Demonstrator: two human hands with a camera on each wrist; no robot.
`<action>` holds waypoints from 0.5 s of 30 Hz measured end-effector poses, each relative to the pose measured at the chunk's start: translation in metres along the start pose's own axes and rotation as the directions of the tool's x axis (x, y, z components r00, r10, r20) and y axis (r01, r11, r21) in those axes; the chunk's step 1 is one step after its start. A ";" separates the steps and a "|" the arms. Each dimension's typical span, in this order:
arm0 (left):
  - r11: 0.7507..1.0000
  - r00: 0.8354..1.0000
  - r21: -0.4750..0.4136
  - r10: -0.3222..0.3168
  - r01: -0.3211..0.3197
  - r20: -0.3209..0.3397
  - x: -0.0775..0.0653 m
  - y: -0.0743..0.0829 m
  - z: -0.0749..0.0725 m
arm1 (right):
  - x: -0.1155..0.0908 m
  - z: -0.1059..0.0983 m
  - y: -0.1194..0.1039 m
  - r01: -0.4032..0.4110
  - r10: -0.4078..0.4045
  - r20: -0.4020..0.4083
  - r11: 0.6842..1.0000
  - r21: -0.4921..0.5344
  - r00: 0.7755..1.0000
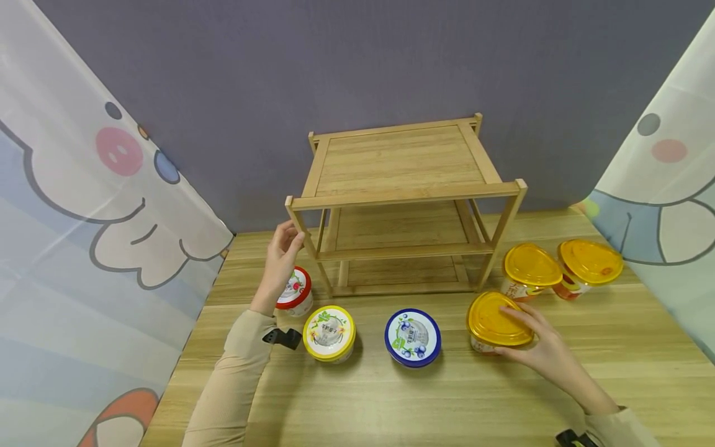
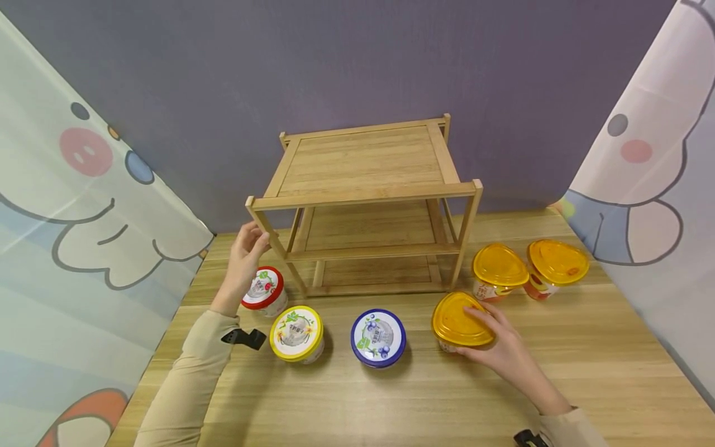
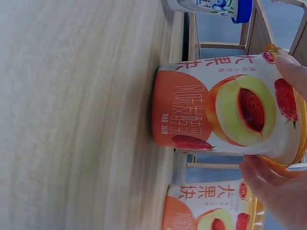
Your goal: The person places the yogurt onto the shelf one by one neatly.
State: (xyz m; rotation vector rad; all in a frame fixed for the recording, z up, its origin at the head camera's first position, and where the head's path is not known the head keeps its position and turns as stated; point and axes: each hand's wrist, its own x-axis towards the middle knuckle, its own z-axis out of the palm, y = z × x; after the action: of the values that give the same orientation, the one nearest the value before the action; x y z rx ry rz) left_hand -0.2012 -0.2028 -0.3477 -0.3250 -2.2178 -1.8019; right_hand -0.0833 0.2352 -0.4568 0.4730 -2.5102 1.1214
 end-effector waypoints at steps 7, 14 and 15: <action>1.000 1.000 0.003 -0.008 0.008 0.003 0.000 0.000 0.000 | 0.007 -0.007 -0.014 0.022 -0.022 -0.004 1.000 -0.002 1.000; 1.000 1.000 0.024 -0.006 0.006 0.003 0.000 0.000 0.000 | 0.018 -0.017 -0.030 0.046 -0.046 0.010 0.999 -0.009 0.999; 1.000 1.000 0.025 -0.004 0.004 0.003 0.000 0.000 0.000 | 0.020 -0.019 -0.032 0.041 -0.041 0.014 0.999 -0.014 0.999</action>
State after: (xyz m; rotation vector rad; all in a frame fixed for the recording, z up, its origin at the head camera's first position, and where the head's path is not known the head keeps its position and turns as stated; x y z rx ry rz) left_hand -0.2014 -0.2029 -0.3478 -0.3184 -2.2427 -1.7760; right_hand -0.0836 0.2266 -0.4151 0.5276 -2.5064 1.0880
